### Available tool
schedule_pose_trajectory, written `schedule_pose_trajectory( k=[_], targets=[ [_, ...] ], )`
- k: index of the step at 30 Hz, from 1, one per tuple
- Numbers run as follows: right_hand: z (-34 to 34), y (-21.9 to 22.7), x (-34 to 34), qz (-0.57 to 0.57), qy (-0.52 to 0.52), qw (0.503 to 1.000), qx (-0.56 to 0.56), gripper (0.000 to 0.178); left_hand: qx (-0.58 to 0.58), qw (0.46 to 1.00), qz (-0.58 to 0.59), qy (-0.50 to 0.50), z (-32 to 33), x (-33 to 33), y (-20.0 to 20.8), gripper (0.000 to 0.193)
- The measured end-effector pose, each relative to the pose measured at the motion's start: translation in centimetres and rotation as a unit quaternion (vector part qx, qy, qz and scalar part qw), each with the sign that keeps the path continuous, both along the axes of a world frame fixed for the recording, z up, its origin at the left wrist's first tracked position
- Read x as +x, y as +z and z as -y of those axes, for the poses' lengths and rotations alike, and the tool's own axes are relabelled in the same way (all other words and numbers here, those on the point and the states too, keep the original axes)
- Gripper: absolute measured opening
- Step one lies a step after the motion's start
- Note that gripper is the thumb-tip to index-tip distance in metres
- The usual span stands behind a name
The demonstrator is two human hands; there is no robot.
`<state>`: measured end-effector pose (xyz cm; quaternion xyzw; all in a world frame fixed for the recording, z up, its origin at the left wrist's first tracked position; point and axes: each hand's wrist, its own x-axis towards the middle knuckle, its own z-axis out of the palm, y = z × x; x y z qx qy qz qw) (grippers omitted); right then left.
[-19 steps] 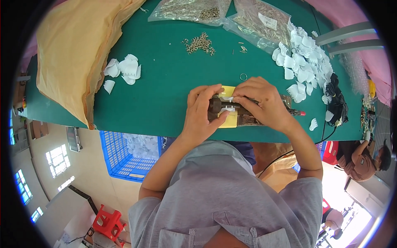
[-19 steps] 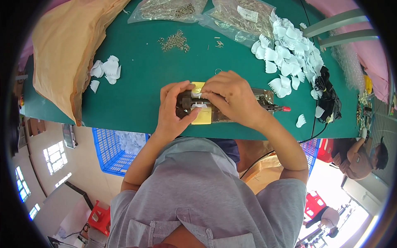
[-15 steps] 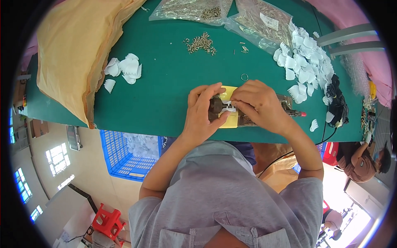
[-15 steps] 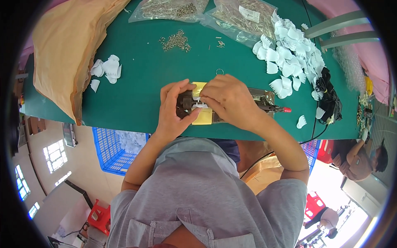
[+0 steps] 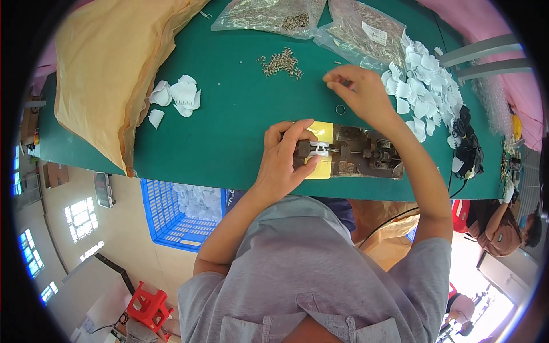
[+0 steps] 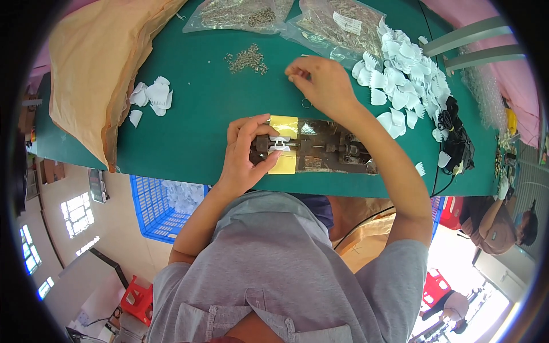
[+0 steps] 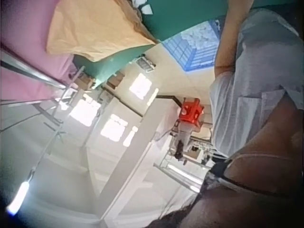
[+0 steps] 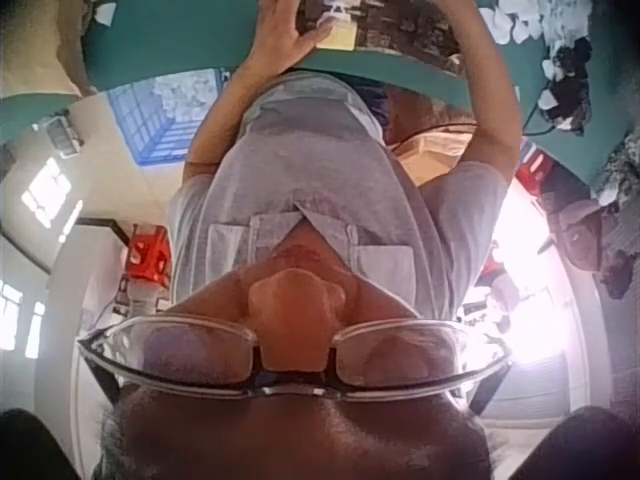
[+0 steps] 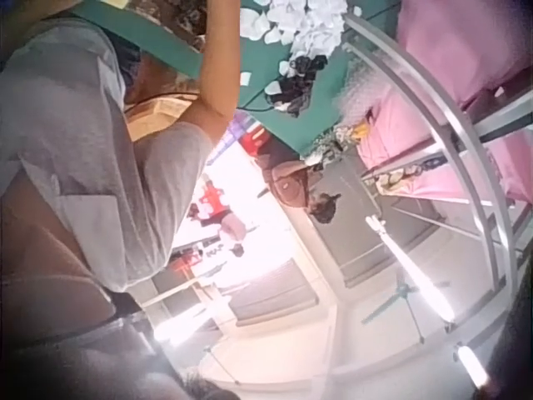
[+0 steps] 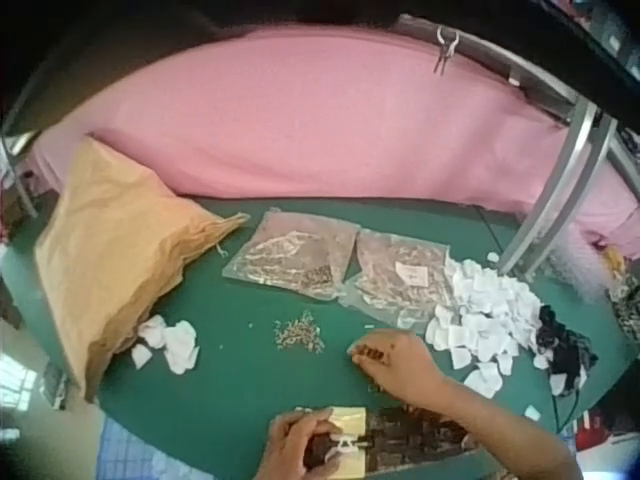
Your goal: The person picks up a white plastic piece and a metal pin, places them into a metal jig, and presses a lever. They then remove the assembled component and place it into a blue crate, repeating the process.
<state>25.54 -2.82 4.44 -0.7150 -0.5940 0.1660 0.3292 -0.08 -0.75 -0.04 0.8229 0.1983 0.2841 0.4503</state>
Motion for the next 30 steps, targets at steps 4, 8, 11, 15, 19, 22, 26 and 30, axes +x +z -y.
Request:
schedule_pose_trajectory(
  k=[4,8,11,15,19,22,26,30],
  targets=[
    [-2.9,-1.7,0.9,0.117,0.007,0.993,-0.018,0.014,0.004,1.0,-0.001,0.002,0.0,-0.1,-0.1,0.073],
    [-2.7,-0.7,1.2,0.123,-0.072,0.984,-0.104,0.017,-0.005,1.0,0.002,0.01,0.0,-0.3,0.0,0.073],
    [-3.1,-0.7,0.3,0.1,-0.096,0.977,-0.162,0.019,-0.001,1.0,0.004,-0.001,-0.1,-0.3,0.1,0.072],
    [-4.0,-1.1,0.7,0.128,-0.046,0.973,-0.188,0.02,-0.002,1.0,0.006,-0.007,-0.3,-0.1,0.1,0.071],
    [-1.2,0.0,-0.2,0.102,0.024,0.986,-0.13,0.019,0.004,1.0,0.008,-0.004,-0.4,-0.1,-0.1,0.071],
    [3.4,3.3,-3.0,-0.08,0.068,0.988,-0.112,0.015,0.005,1.0,0.013,0.001,-0.3,0.0,-0.1,0.07],
    [5.2,3.8,-3.9,-0.102,0.029,0.993,-0.053,0.011,-0.015,1.0,-0.004,-0.001,-0.4,-0.2,0.1,0.057],
    [2.9,1.4,-1.7,-0.056,0.006,0.998,-0.033,0.013,0.056,0.998,0.011,-0.005,-0.7,0.0,0.3,0.035]
  ],
)
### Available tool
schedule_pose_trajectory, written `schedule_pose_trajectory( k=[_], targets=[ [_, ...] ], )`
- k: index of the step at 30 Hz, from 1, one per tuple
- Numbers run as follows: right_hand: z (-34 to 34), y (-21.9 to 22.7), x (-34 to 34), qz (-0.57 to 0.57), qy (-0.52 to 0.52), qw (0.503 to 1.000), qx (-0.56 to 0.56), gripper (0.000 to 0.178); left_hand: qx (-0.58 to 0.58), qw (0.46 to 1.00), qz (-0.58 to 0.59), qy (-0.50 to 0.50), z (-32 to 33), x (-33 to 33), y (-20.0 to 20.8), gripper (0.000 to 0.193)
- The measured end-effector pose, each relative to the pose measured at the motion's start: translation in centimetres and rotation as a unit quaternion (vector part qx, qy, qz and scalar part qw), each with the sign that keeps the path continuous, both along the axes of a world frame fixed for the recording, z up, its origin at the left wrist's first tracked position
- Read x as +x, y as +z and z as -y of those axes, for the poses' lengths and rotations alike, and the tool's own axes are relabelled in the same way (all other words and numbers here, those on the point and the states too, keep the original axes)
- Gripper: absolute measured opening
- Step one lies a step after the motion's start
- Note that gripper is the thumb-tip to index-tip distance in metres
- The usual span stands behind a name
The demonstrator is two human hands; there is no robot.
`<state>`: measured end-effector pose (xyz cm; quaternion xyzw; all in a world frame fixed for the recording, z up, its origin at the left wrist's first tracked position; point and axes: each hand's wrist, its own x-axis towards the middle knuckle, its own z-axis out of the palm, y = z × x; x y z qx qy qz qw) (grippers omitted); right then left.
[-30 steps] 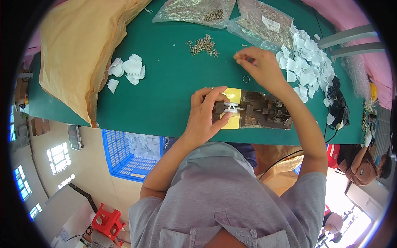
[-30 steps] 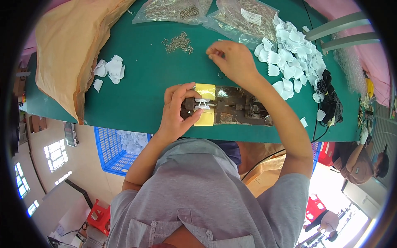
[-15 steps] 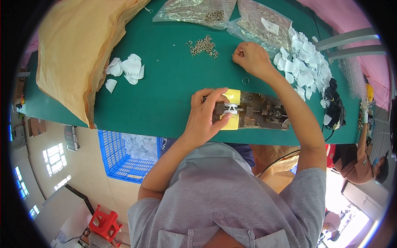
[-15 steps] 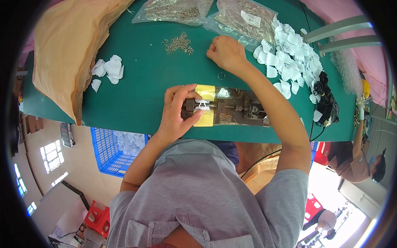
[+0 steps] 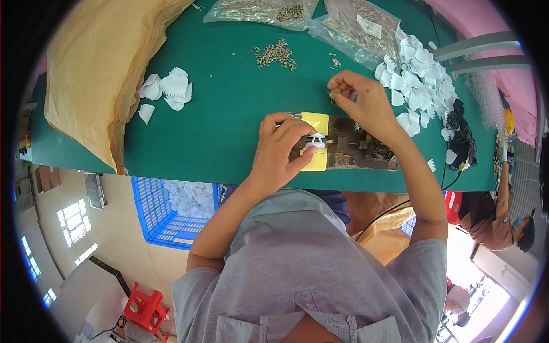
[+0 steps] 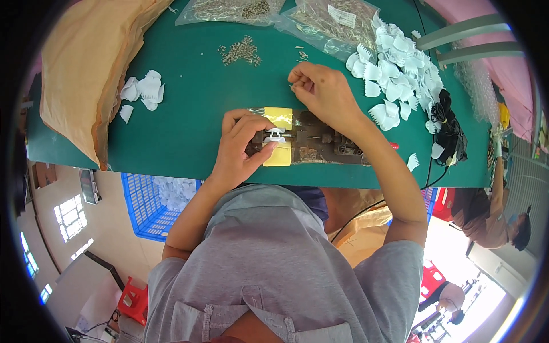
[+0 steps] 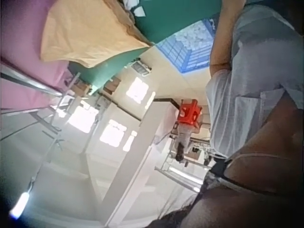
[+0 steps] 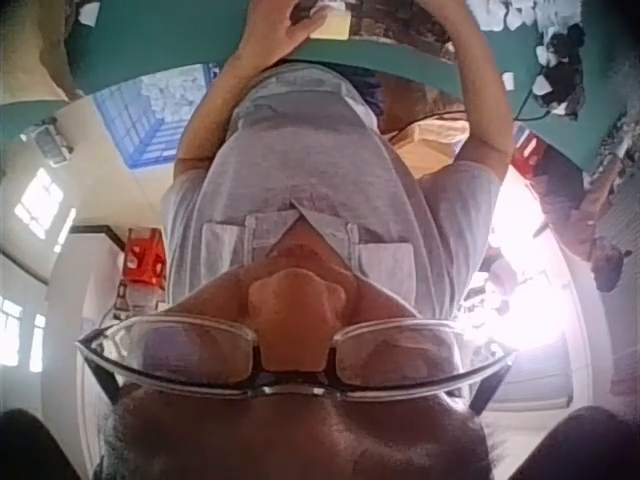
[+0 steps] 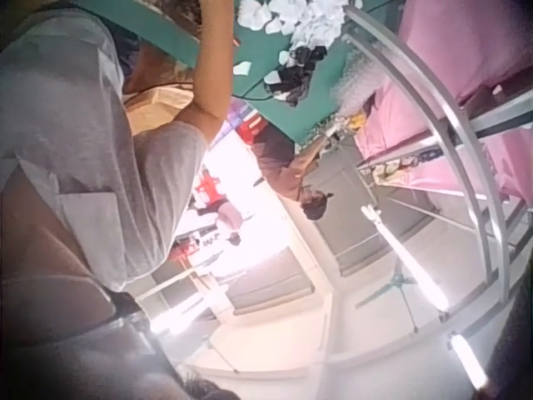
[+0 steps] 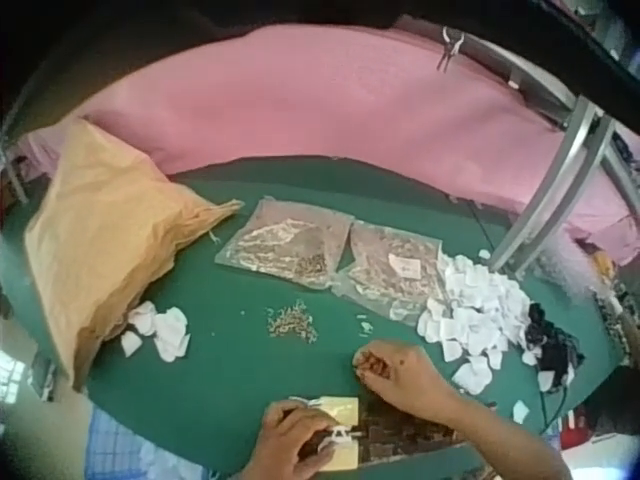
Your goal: The person picks up a white plastic piece and a metal pin, places them into a metal jig, and presses a lever. They then remove the assembled component and place it into a blue crate, repeating the process.
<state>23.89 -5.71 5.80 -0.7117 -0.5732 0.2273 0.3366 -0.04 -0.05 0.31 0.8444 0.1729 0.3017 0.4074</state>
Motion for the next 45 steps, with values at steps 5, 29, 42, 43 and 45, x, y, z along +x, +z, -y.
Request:
schedule_pose_trajectory(
  k=[5,29,42,43,45],
  targets=[
    [-3.3,-1.6,0.7,0.034,-0.024,0.999,-0.007,0.013,-0.008,1.0,-0.005,0.021,0.3,0.1,-0.1,0.033],
    [-7.7,-2.9,-1.4,0.197,0.064,0.978,-0.022,0.013,-0.012,1.0,0.014,0.023,0.4,0.2,-0.7,0.03],
    [4.4,1.8,-5.2,-0.098,0.037,0.994,-0.04,0.011,-0.017,0.999,0.0,0.031,0.3,0.1,-0.5,0.035],
    [4.5,1.7,-5.2,-0.099,0.036,0.994,-0.041,0.011,-0.025,0.999,0.004,0.032,0.4,0.2,-0.6,0.034],
    [4.5,1.6,-5.1,-0.088,0.032,0.995,-0.04,0.011,-0.034,0.999,0.007,0.033,0.5,0.2,-0.7,0.033]
  ],
)
